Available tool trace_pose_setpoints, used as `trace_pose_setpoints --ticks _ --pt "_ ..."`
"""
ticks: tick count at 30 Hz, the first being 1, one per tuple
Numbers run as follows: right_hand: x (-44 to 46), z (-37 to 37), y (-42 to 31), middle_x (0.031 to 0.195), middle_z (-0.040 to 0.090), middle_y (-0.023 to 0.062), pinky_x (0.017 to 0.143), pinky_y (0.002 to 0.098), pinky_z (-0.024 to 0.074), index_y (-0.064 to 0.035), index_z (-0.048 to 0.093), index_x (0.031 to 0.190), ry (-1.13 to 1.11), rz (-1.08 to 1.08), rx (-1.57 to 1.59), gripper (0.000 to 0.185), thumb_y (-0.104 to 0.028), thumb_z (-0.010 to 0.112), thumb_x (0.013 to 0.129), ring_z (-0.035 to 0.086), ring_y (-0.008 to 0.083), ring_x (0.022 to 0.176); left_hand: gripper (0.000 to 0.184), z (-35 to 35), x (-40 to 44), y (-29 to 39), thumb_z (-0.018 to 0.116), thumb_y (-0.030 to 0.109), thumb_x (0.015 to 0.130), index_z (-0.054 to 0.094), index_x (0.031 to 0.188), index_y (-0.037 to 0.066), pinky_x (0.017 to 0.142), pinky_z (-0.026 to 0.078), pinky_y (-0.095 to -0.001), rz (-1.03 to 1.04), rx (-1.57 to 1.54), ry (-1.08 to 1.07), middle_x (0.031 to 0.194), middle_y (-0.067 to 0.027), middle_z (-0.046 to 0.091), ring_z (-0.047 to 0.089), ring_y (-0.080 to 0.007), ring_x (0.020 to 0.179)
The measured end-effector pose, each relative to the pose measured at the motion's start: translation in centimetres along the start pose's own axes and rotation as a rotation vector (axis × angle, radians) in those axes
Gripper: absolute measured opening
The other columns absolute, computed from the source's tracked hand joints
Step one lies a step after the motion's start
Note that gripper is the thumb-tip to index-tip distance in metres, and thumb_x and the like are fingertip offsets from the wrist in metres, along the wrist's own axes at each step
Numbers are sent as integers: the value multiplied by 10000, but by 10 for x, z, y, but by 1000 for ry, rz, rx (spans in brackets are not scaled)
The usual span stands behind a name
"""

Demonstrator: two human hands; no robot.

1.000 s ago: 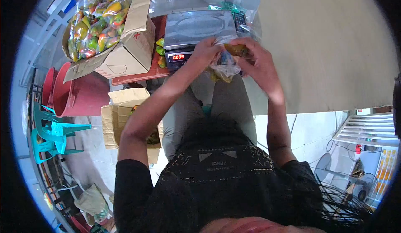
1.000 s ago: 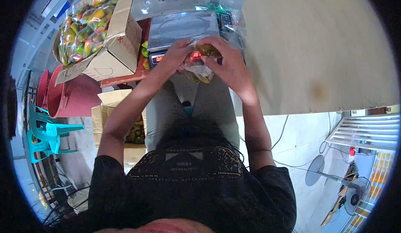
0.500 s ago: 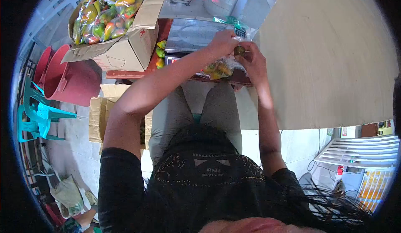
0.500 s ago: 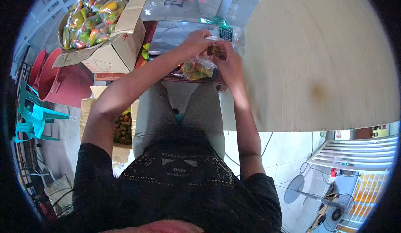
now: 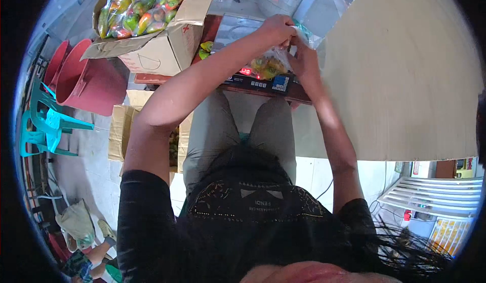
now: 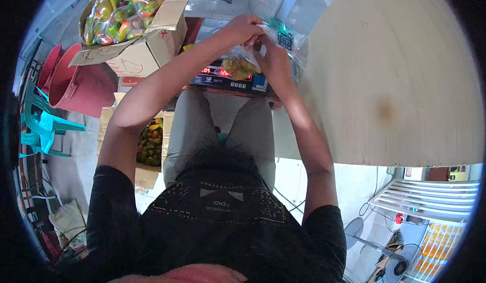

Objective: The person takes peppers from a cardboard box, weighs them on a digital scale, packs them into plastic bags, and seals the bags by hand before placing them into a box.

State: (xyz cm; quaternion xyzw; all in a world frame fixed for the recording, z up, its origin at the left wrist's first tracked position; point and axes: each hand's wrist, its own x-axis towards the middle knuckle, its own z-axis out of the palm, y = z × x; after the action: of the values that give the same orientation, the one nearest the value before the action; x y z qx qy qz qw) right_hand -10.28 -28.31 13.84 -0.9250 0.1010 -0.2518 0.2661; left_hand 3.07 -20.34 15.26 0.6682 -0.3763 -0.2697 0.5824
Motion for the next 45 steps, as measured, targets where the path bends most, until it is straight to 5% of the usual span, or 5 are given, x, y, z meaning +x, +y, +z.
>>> trace_pose_setpoints --ticks 4,16,28,31,45 --pt "0 37 17 863 675 191 635 435 509 -37 590 1081 228 -120 79 293 -132 655 812 664 352 742 198 -3 -8 -4 615 155 826 605 924 -16 403 371 -278 52 -5 -19 584 -42 553 504 -115 442" --pt "7 3 -14 779 655 165 684 478 502 -56 662 865 -262 -221 -348 290 -317 540 901 645 366 773 190 -59 -21 -31 614 234 870 614 925 52 425 355 -253 -27 174 -31 650 18 510 462 -70 507" --pt "93 -17 14 785 565 146 701 445 446 -60 579 883 193 -486 -286 132 -179 609 834 574 331 818 375 -89 35 -1 679 393 846 630 962 40 658 424 -315 485 606 -211 771 -26 607 522 -144 707" --pt "112 -14 22 1263 493 234 882 447 447 -112 451 1328 189 -434 -136 667 -438 685 795 544 378 1057 377 -92 46 -1 675 371 845 640 973 18 679 436 -342 507 716 -80 773 -111 625 534 -178 702" --pt "189 27 64 779 594 171 741 489 461 -48 624 781 373 -464 -408 99 -69 648 687 575 382 799 207 -103 133 -51 570 212 829 579 820 5 668 411 -516 616 770 333 762 -247 578 559 -446 786"
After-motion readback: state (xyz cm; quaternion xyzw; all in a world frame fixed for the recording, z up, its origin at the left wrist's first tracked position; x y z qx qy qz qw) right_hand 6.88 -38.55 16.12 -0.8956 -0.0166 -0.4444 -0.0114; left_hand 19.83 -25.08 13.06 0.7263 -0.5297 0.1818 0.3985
